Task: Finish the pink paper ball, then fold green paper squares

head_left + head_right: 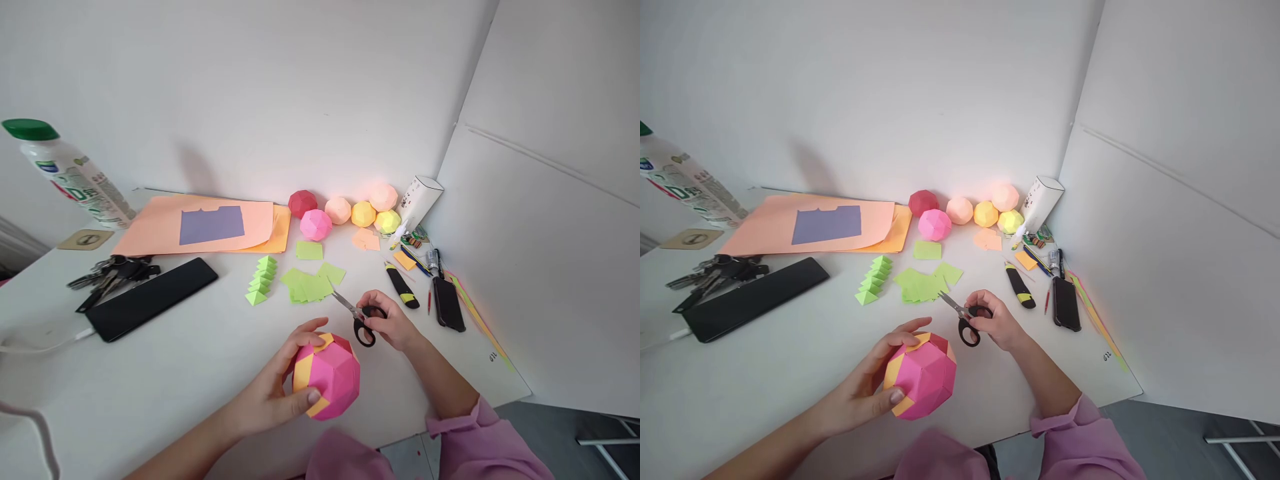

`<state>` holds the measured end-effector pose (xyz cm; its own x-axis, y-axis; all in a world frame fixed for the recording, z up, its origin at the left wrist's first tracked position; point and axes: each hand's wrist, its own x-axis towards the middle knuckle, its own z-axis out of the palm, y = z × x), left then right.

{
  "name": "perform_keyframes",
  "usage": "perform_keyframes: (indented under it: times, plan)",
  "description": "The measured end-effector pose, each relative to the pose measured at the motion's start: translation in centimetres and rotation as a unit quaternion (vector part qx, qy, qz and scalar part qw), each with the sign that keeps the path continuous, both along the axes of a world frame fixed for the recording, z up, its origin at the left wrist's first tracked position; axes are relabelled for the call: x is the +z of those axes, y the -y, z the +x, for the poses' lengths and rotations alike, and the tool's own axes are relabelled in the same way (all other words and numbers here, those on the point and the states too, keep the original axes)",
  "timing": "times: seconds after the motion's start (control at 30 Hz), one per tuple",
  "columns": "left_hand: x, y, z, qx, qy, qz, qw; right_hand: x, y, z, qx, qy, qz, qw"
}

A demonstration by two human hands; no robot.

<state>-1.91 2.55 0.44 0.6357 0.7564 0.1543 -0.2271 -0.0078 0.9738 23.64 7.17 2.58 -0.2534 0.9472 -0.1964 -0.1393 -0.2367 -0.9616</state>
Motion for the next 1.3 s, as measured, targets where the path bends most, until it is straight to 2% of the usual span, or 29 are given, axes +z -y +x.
perform_keyframes:
  times: [0.17, 0.37, 0.43, 0.73, 0.83, 0.93, 1.07, 1.2, 1.3]
  plan:
    - [0.0, -0.1, 0.0, -0.021, 0.006, -0.021, 1.0, -0.2, 0.2, -0.4, -0.039, -0.009, 0.013, 0.999]
    - [-0.1, -0.1, 0.2, -0.029, 0.019, -0.015, 0.999, -0.1, 0.4, -0.7, 0.035, -0.013, -0.039, 0.999]
    - [-0.2, 0.0, 0.2, -0.031, 0.018, -0.012, 0.999, -0.1, 0.5, -0.9, 0.037, -0.007, -0.055, 0.998]
    - [-0.2, 0.1, 0.0, -0.031, 0.017, -0.005, 0.999, 0.4, 0.7, -1.2, -0.114, 0.037, -0.042, 0.992]
    - [0.0, 0.1, 0.1, -0.03, 0.033, 0.012, 0.999, 0.8, 0.6, -1.0, -0.143, 0.058, -0.024, 0.988]
    - [0.0, 0.0, 0.1, -0.034, 0.042, 0.02, 0.998, 1.4, 0.7, -0.7, -0.156, 0.066, 0.037, 0.985]
    - [0.0, 0.1, 0.0, -0.054, 0.051, 0.0, 0.997, 2.6, 1.5, -0.1, -0.143, 0.058, 0.201, 0.967]
    - [0.4, 0.1, 0.0, -0.1, 0.046, -0.041, 0.993, 3.6, 2.4, 0.2, -0.075, 0.094, 0.372, 0.92]
    - [0.7, 0.2, -0.1, -0.135, 0.044, -0.065, 0.988, 4.3, 3.0, 0.2, -0.01, 0.124, 0.462, 0.878]
